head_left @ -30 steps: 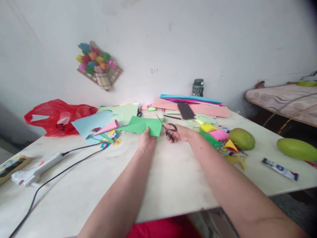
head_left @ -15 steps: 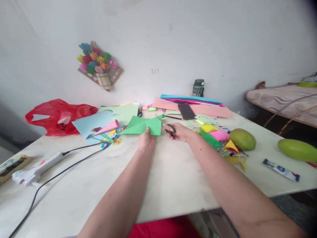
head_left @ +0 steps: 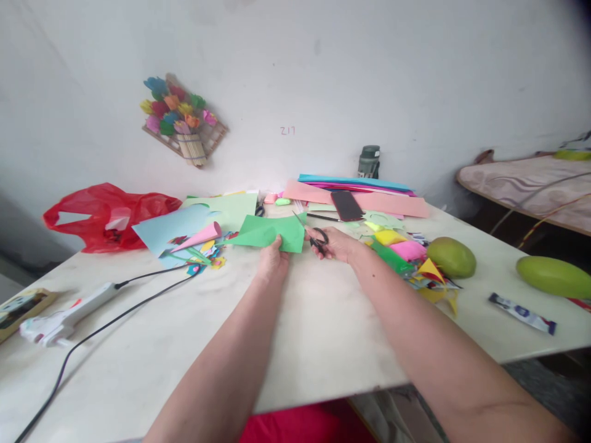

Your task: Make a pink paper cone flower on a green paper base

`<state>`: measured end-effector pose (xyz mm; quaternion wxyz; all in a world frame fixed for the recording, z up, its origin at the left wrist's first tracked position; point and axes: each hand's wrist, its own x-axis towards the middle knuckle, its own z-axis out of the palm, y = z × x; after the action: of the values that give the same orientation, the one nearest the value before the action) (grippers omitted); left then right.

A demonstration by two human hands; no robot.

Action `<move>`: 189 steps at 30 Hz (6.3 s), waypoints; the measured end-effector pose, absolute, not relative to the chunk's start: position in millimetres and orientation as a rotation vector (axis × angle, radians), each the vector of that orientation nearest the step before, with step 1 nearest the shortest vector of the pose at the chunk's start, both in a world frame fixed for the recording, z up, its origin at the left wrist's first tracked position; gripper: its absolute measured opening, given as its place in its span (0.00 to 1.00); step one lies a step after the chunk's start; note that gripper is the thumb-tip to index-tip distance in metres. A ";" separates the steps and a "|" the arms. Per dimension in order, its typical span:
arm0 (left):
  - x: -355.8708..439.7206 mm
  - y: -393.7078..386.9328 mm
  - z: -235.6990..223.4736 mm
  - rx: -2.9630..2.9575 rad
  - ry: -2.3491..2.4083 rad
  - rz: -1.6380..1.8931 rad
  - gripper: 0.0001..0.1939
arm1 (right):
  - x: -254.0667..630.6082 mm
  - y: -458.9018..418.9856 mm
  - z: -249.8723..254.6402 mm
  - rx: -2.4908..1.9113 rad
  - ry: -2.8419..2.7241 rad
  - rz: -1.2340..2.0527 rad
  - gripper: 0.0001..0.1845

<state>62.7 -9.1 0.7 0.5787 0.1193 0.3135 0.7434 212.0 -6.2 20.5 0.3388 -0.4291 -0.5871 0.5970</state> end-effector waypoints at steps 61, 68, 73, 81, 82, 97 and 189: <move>21.0 -0.6 5.6 0.515 0.935 1.577 0.08 | 231.6 1.5 21.2 -1.227 -1.709 1.490 0.14; 16.1 1.8 0.3 0.633 0.950 1.606 0.06 | 233.8 -0.9 25.8 -1.237 -1.804 1.414 0.14; 12.3 4.3 -3.7 0.683 0.943 1.578 0.06 | 235.4 -1.5 26.6 -1.295 -1.788 1.365 0.16; 9.0 4.4 -3.5 0.733 0.959 1.543 0.07 | 234.5 -8.3 34.0 -1.267 -1.874 1.295 0.22; 8.5 4.1 -3.3 0.736 0.953 1.539 0.08 | 234.1 -9.4 35.2 -1.250 -1.879 1.298 0.24; 2.9 0.5 -1.8 0.799 0.872 1.363 0.07 | 239.5 -8.3 30.7 -1.086 -1.864 1.636 0.25; -16.7 0.0 -1.8 1.140 0.854 1.237 0.20 | 225.0 -5.5 17.7 -1.019 -1.831 1.528 0.21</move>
<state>-16.7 0.0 -1.8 0.5871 0.4891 0.3665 0.5308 225.0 -5.5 17.7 0.2706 -0.3783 -0.6798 0.5671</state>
